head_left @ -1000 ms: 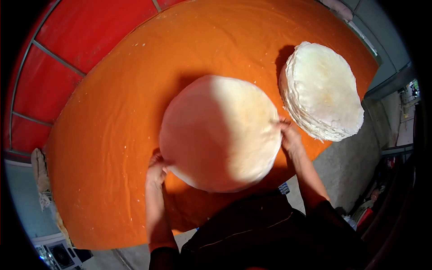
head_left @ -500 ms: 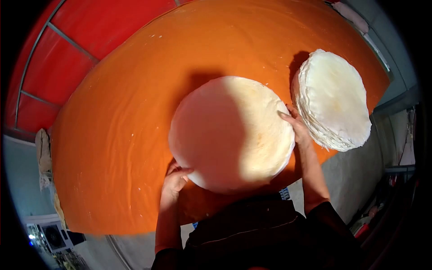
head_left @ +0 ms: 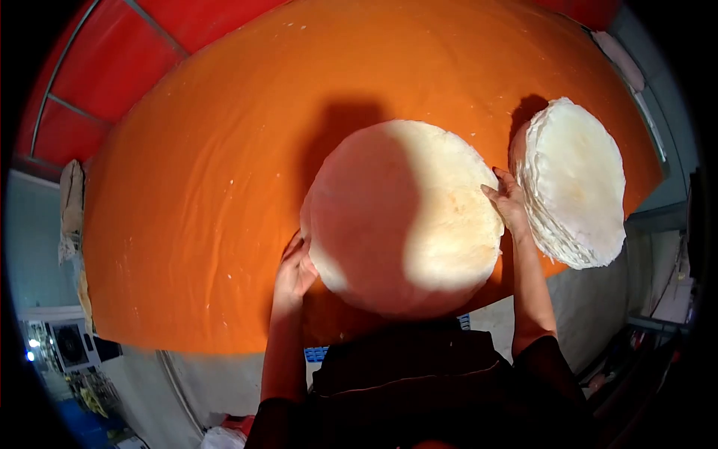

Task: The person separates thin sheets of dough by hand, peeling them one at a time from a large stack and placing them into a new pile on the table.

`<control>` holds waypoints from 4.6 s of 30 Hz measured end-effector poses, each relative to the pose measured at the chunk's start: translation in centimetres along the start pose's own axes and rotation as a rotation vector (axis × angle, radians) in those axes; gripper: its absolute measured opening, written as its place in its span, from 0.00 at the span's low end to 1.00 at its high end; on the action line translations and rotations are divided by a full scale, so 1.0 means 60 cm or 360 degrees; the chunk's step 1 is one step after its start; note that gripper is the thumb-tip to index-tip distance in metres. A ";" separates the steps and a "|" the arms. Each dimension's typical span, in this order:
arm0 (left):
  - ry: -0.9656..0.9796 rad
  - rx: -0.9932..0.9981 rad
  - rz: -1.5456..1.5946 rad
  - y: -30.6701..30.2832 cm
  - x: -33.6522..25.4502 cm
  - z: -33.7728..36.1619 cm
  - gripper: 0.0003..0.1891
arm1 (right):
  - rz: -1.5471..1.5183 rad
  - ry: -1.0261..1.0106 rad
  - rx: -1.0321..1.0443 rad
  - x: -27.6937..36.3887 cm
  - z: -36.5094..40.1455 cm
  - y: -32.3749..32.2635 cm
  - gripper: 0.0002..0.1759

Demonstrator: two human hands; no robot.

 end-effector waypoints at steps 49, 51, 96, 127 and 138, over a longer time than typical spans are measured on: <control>0.0125 -0.0107 -0.0782 0.045 0.027 0.037 0.21 | 0.1348 -0.0893 0.0947 0.151 0.324 0.390 0.14; 0.0058 -0.0045 -0.0735 0.052 0.023 0.047 0.20 | 0.0984 -0.1058 0.0677 0.219 0.349 0.380 0.13; 0.0669 -0.1069 -0.1121 -0.070 -0.045 -0.014 0.14 | 0.0842 0.0222 -0.0213 -0.054 0.017 0.040 0.38; 0.0673 -0.0088 -0.0914 0.570 0.047 -0.081 0.30 | -0.0358 -0.1066 0.0196 0.426 0.123 -0.307 0.21; -0.0064 -0.0060 -0.1069 0.603 0.408 -0.266 0.28 | -0.0426 -0.0683 -0.0509 0.033 -0.022 -0.765 0.18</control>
Point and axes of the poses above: each hand's wrist, its own z-axis away from the middle knuckle, its own y-axis out of the palm, x = y × z, the point moved 10 cm from there along -z, towards the middle knuckle, and after that the axes turned 15 degrees about -z, right-handed, at the moved point
